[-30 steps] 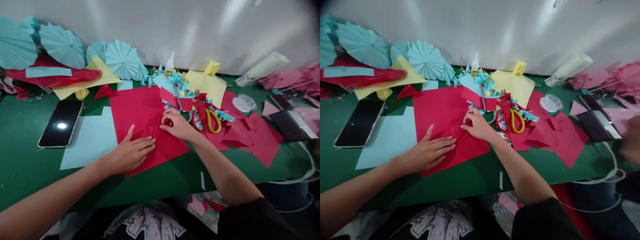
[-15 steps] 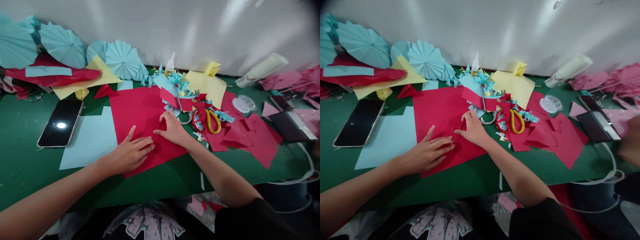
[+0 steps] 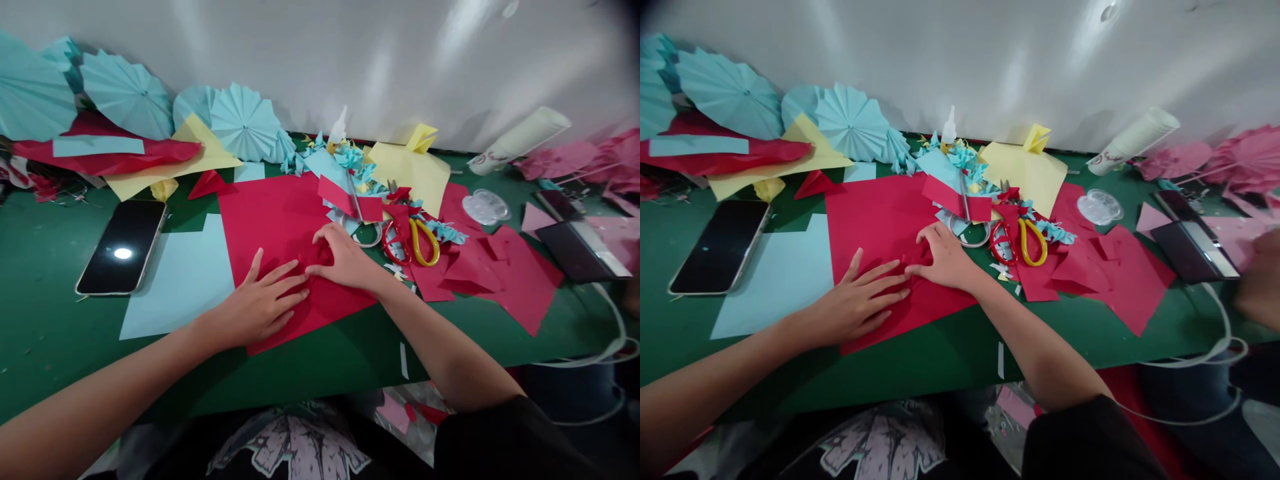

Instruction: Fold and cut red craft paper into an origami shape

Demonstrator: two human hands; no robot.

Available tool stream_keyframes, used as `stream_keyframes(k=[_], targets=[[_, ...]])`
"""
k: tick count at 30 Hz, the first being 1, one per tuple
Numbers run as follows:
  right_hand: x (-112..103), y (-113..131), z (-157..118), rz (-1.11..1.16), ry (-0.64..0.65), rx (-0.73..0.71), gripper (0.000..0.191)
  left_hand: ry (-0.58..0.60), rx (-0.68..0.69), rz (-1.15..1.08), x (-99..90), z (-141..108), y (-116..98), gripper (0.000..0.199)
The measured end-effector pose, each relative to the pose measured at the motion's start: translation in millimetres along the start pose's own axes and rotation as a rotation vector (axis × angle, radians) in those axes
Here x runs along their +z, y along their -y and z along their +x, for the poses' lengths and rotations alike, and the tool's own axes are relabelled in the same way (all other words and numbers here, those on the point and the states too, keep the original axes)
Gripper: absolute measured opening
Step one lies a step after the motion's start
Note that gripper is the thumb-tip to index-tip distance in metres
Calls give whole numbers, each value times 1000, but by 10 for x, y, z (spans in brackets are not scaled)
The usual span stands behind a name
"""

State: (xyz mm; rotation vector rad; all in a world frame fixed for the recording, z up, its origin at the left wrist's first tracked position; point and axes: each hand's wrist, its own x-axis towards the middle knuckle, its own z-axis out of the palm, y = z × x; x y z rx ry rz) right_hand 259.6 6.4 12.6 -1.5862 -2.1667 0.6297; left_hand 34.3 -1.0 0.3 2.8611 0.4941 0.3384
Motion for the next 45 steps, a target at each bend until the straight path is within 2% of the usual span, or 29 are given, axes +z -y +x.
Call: stream_keyframes(k=[4,12,17,22,26,29,32,38,45], targets=[[17,20,-22,-96,52,22,51,-11,-28,86,-21,13,-1,33],[-60,-77,9,25,47,4,29,-57,26,73,-40,13,-7,27],[-98,-125,45,32,27,-15,24,-63,67,64,-81,14,-24,27],[-99,-126,40,28,18,-29,21,-45,45,46,-90,15,-28,26],[-111,-94,13,26,14,-147,25,-18,30,5,-78,-4,0,27],[-115,-45,-5,-37,65,-303,18,0,28,-21,-60,-18,24,28],[-105,10,-26,-134,114,-402,21,18,45,-19,-35,-26,35,29],[-63,55,-59,-226,152,-434,22,23,40,25,-15,-23,19,32],[-38,56,-51,-190,165,-479,25,-5,24,64,-8,-17,-14,34]])
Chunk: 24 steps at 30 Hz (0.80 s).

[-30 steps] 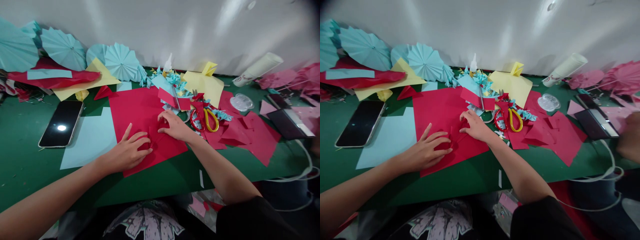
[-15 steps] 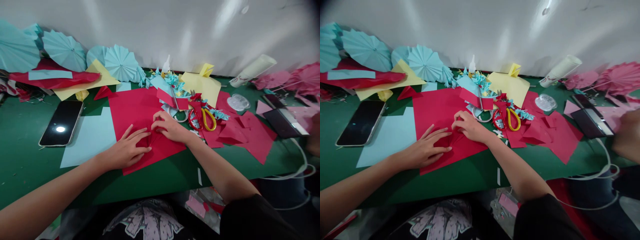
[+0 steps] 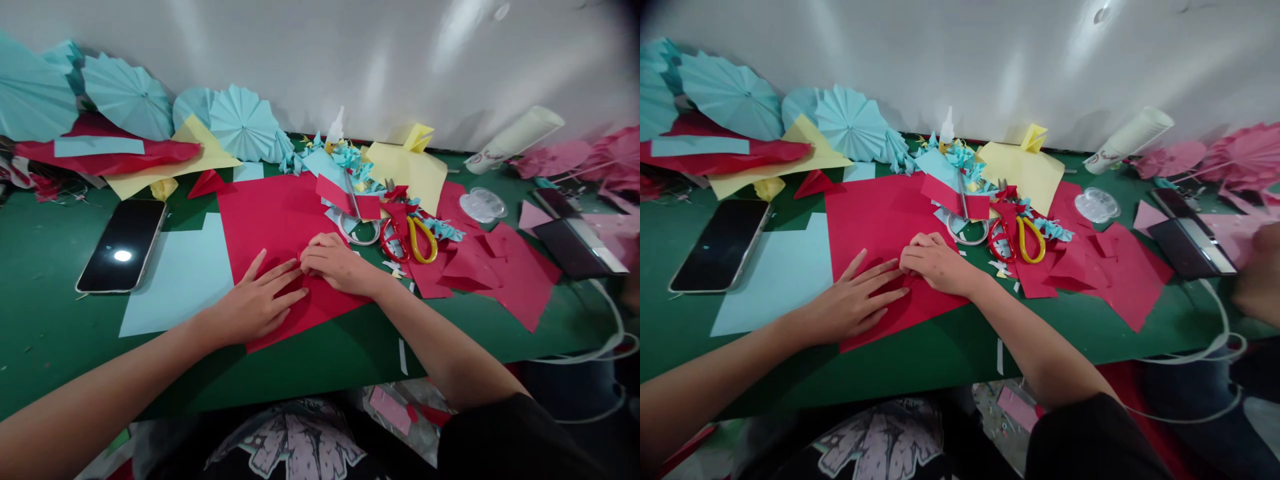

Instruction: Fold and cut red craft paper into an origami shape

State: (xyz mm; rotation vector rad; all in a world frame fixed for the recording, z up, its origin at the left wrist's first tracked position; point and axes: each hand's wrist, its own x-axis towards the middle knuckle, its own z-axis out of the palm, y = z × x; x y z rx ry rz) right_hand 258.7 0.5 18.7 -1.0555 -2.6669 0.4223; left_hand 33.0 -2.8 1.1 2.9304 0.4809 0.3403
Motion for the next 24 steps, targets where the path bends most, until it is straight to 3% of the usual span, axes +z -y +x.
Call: stream_keyframes(k=[10,16,24], targets=[[127,-118,-45,76,-139,-68,23,-97,20,104,44,-23,-27,33],[205,-85,-44,143,-220,35,11,-150,-16,186,62,-10,-41,32],[246,19,-25,138,-251,53,13,-93,-115,123,107,-10,-50,35]])
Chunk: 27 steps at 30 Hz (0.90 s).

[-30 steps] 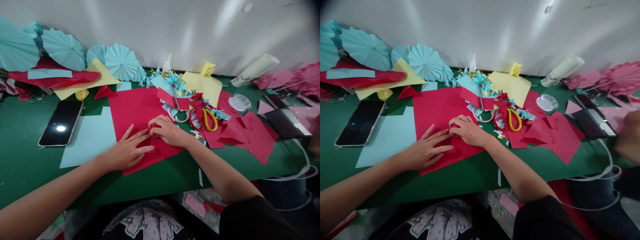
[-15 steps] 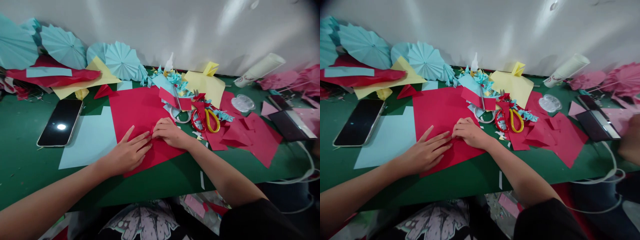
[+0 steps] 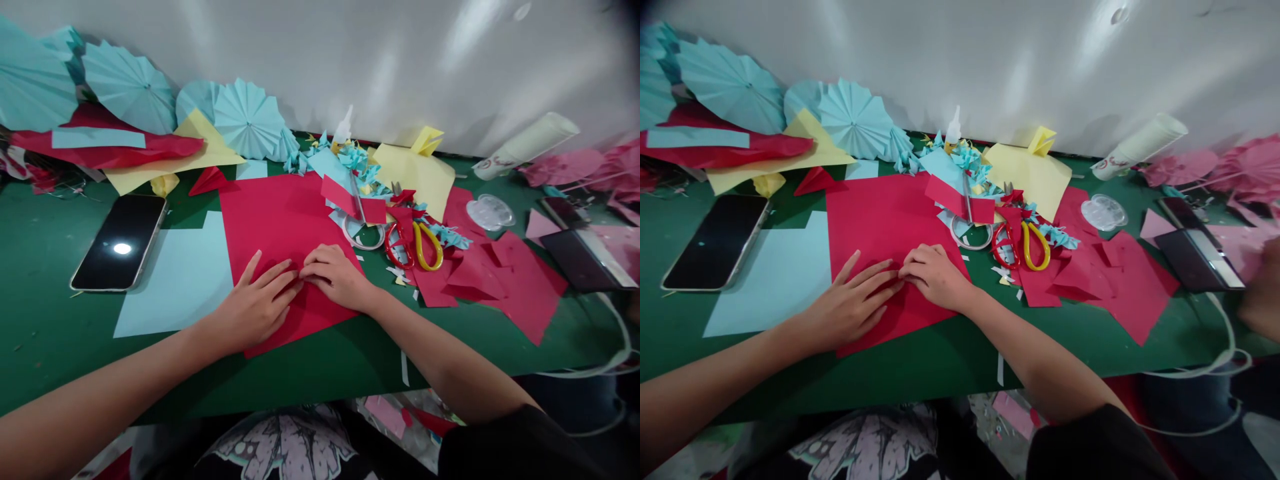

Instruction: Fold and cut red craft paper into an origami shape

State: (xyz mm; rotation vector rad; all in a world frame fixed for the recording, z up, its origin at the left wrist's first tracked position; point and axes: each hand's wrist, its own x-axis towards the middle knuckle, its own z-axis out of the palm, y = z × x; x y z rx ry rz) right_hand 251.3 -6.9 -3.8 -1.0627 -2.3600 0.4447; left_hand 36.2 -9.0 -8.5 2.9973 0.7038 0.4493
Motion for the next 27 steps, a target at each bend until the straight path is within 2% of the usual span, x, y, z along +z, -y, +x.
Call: stream_keyframes(k=[9,14,17,23,27], targets=[[-39,-69,-7,21,38,-92,23,-116,68,-42,-88,28,76,26],[-74,-82,-8,18,43,-137,20,-197,161,-71,-114,13,127,21],[-90,-77,-7,1,66,-144,17,-251,170,-87,-115,13,134,21],[-112,-75,-3,-9,104,-153,17,-118,118,-68,-85,26,124,32],[-100,-94,-9,-10,107,-151,16,-75,93,-72,-76,20,138,30]])
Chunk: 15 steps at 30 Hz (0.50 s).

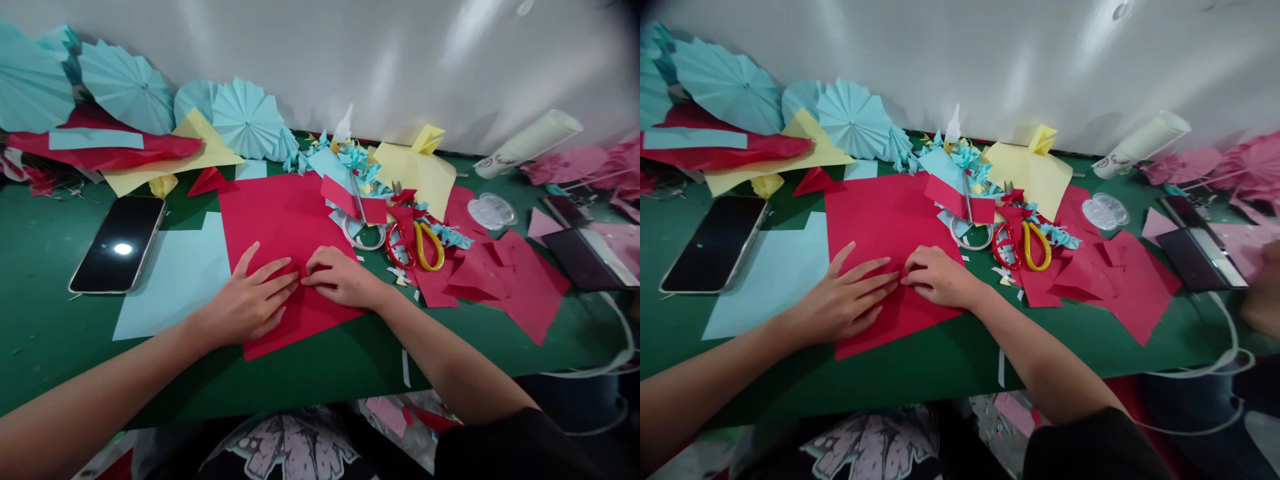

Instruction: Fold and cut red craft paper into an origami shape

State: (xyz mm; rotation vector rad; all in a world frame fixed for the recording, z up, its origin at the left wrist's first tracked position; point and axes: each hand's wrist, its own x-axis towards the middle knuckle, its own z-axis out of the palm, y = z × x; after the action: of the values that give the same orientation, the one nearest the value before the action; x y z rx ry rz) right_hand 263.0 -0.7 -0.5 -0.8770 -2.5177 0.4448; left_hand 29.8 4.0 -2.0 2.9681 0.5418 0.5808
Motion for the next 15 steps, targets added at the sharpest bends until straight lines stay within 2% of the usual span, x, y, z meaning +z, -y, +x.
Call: stream_keyframes(k=[6,15], targets=[[-15,-16,-3,35,-25,-2,16,-36,-18,-42,-31,6,17,25],[-72,-21,0,21,-2,-36,17,-29,21,-31,-25,11,19,25]])
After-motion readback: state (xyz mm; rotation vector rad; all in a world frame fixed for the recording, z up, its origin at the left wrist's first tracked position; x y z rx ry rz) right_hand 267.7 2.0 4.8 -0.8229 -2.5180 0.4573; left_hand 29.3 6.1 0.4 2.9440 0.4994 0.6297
